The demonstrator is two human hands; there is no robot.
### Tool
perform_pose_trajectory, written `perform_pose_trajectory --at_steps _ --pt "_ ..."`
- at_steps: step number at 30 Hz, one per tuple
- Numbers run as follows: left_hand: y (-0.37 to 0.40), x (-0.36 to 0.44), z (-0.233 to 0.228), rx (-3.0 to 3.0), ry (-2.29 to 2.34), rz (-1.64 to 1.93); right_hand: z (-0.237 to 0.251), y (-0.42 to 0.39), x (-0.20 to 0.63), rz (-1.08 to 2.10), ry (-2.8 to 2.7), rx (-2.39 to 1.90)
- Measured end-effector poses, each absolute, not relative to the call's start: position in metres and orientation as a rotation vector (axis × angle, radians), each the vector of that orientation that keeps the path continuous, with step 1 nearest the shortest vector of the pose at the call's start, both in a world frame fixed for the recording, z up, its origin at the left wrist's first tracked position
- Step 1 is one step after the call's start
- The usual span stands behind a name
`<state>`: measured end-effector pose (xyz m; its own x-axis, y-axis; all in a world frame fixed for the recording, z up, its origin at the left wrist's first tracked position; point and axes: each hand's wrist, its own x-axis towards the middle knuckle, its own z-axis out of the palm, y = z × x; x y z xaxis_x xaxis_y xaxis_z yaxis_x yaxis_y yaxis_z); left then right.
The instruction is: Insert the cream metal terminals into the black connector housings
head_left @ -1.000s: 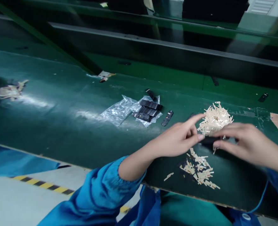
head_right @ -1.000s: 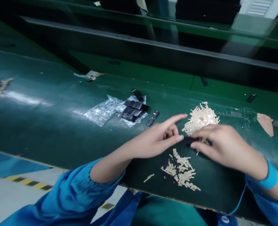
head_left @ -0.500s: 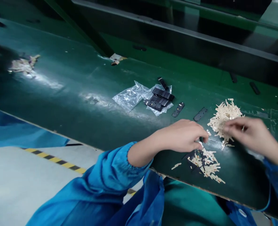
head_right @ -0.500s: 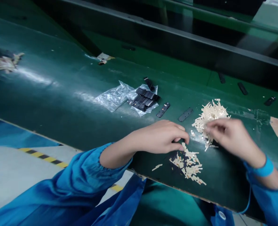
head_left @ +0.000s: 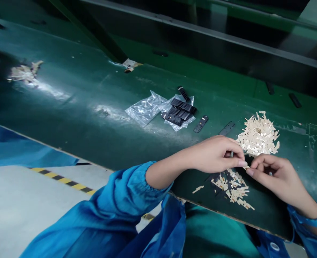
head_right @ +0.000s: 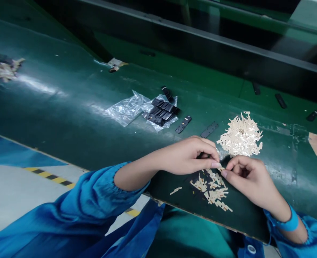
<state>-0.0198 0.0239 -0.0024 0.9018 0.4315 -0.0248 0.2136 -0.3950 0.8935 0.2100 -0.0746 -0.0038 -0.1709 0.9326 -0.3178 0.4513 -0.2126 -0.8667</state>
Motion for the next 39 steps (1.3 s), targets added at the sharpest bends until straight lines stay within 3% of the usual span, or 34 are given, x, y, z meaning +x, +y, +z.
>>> perform_pose_trajectory --at_steps 6,10,16,39 --pt "0.017 -0.008 -0.004 1.965 0.545 0.374 -0.006 -0.077 0.210 1.395 -1.433 -1.528" --pt "0.008 0.002 -0.014 1.907 0.800 0.610 -0.012 -0.080 0.211 1.152 -1.430 -1.570" --pt "-0.002 0.006 -0.019 1.977 0.665 0.710 -0.013 -0.081 0.210 0.845 -1.552 -1.590" --pt "-0.005 0.005 -0.021 2.224 0.651 0.746 -0.008 -0.083 0.204 0.872 -1.561 -1.638"
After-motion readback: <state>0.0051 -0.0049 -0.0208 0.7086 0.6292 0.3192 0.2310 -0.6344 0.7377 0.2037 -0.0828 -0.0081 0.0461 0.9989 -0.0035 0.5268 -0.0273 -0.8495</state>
